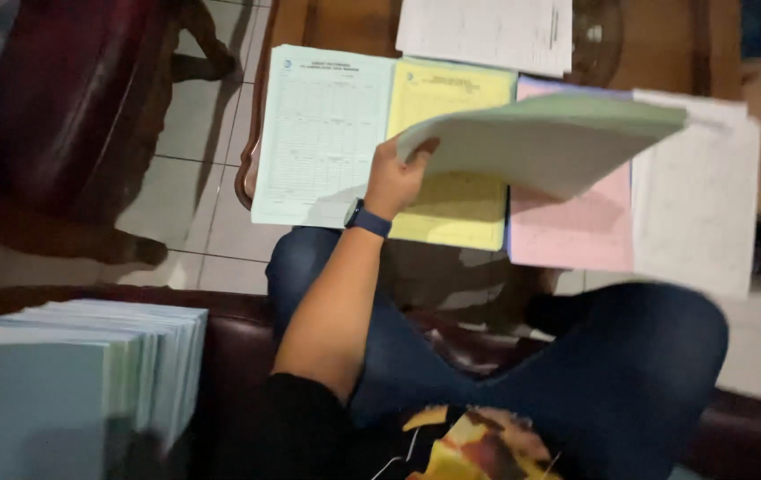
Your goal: Sorting and organizing multi-colored paper forms into stacks on a table.
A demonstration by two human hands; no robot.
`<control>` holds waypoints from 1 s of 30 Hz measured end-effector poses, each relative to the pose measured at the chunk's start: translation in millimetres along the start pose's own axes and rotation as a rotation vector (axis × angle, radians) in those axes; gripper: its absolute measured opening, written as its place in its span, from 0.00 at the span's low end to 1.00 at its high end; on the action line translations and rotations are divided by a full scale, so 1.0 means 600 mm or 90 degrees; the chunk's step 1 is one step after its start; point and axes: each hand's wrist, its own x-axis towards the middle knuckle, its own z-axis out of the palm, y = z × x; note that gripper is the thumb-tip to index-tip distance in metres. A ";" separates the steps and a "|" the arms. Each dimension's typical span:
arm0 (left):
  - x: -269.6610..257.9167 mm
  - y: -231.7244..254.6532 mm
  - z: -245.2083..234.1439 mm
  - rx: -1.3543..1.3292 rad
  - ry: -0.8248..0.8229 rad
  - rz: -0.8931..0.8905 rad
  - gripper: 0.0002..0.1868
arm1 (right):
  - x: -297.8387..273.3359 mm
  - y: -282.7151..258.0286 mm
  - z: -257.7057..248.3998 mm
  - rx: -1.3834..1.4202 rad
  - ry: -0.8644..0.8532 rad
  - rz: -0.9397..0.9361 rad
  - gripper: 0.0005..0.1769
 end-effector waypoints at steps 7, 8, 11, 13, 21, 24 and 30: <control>-0.011 0.010 -0.006 -0.055 -0.128 0.029 0.19 | 0.039 0.026 0.126 -0.082 -0.062 -0.033 0.56; -0.011 0.013 -0.006 -0.088 -0.129 0.005 0.21 | 0.047 0.039 0.145 -0.119 -0.096 -0.063 0.45; -0.009 0.000 -0.003 -0.071 -0.141 0.011 0.25 | 0.047 0.082 0.176 -0.218 -0.186 -0.042 0.26; -0.009 0.005 -0.006 -0.021 -0.158 0.036 0.29 | 0.033 0.114 0.184 -0.276 -0.241 0.016 0.21; -0.022 0.154 0.011 0.197 0.281 0.152 0.43 | -0.126 0.228 0.151 0.024 0.228 -0.035 0.18; -0.017 0.121 0.043 -0.090 0.005 -0.121 0.60 | -0.145 0.297 0.220 0.260 0.445 0.031 0.15; -0.041 0.115 0.078 0.068 -0.144 -0.188 0.32 | -0.120 0.313 0.361 0.634 0.559 0.228 0.26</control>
